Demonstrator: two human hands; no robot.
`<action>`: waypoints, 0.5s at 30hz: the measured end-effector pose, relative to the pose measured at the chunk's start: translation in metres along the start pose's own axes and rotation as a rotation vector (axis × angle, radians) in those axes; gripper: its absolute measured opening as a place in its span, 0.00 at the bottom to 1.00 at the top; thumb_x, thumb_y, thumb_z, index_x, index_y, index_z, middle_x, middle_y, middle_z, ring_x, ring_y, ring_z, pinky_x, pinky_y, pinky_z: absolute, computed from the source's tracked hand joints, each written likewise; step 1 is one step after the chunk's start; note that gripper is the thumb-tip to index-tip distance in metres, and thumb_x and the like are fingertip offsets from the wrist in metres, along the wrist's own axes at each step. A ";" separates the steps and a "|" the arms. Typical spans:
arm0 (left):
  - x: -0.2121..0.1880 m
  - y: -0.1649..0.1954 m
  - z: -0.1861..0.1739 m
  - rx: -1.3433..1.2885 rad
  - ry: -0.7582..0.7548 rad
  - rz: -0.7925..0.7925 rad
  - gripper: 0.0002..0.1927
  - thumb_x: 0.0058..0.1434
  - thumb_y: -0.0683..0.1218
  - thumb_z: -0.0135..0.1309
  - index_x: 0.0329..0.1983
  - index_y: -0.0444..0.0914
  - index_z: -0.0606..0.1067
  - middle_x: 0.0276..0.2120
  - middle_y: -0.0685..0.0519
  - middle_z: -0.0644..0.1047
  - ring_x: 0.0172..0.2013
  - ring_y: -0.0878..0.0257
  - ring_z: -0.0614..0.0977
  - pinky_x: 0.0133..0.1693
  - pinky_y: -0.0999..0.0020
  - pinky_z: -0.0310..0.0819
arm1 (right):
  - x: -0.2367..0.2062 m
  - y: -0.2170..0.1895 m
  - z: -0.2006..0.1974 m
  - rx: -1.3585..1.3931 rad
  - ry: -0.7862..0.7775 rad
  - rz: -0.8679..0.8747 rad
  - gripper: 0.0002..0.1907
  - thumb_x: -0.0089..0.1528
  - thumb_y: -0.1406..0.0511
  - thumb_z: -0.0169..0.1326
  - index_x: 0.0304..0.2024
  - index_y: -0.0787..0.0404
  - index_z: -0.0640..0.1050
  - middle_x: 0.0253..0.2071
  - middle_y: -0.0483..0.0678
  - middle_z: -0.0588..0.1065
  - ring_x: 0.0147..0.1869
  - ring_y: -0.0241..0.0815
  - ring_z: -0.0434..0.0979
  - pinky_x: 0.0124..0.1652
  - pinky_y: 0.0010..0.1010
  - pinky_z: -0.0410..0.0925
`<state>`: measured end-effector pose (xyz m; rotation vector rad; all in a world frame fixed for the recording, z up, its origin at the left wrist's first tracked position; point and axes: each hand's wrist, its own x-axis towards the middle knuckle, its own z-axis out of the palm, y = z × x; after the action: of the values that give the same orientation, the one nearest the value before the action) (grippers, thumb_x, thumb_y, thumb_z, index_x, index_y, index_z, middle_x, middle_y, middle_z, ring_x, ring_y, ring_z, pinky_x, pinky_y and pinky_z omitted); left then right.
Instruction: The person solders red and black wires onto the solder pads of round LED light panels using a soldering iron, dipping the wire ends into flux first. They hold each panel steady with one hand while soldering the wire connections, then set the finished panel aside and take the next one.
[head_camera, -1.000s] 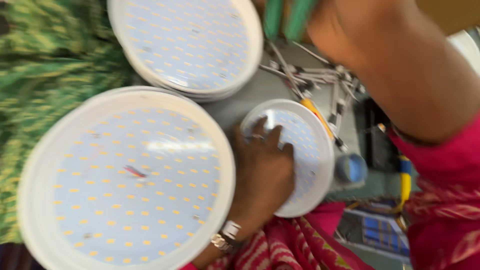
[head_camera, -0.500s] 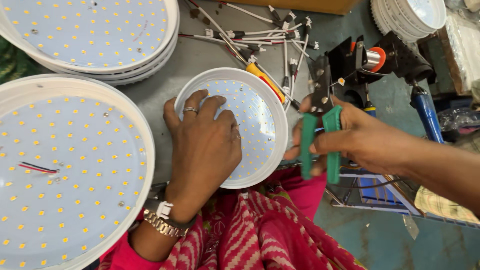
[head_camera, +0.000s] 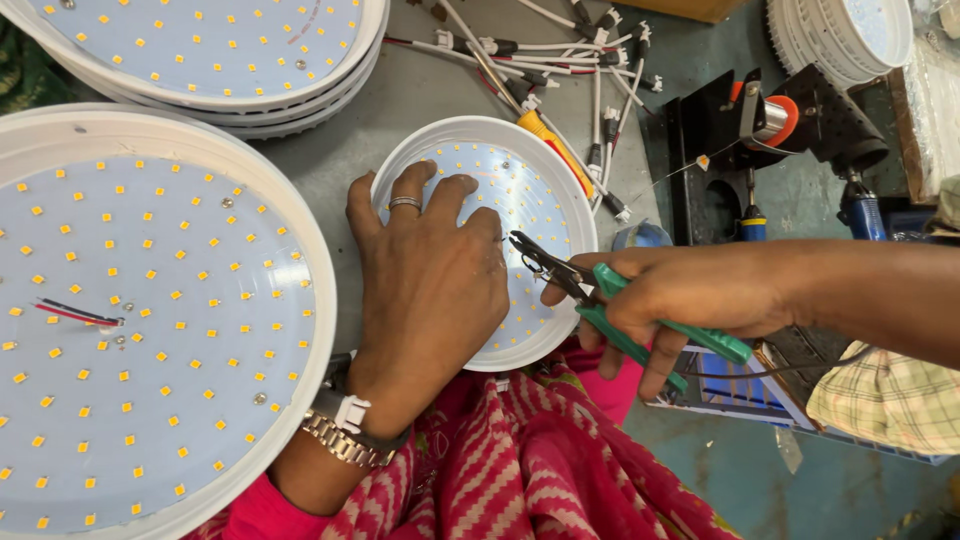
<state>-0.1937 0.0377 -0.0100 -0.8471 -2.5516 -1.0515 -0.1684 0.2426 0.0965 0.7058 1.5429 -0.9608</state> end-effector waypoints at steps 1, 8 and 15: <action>0.000 -0.001 0.000 0.006 -0.001 0.000 0.07 0.57 0.43 0.56 0.32 0.36 0.82 0.50 0.43 0.79 0.59 0.42 0.72 0.61 0.35 0.49 | 0.001 -0.004 0.001 -0.005 0.001 0.008 0.41 0.48 0.71 0.47 0.67 0.52 0.63 0.43 0.54 0.72 0.44 0.46 0.76 0.42 0.48 0.82; 0.003 -0.002 -0.001 0.002 -0.009 -0.013 0.10 0.54 0.43 0.56 0.35 0.33 0.82 0.52 0.41 0.78 0.60 0.42 0.72 0.63 0.33 0.48 | 0.008 -0.011 0.003 -0.006 -0.003 -0.010 0.41 0.47 0.71 0.47 0.66 0.54 0.63 0.42 0.53 0.71 0.43 0.46 0.76 0.41 0.48 0.83; 0.004 -0.003 0.000 0.006 -0.017 -0.007 0.11 0.54 0.43 0.56 0.36 0.32 0.82 0.53 0.41 0.78 0.61 0.42 0.72 0.63 0.33 0.48 | 0.011 -0.007 0.001 -0.127 0.024 -0.024 0.38 0.50 0.69 0.48 0.66 0.52 0.63 0.42 0.52 0.70 0.43 0.45 0.79 0.39 0.40 0.83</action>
<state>-0.1984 0.0377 -0.0096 -0.8498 -2.5716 -1.0419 -0.1757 0.2374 0.0866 0.6120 1.6218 -0.8664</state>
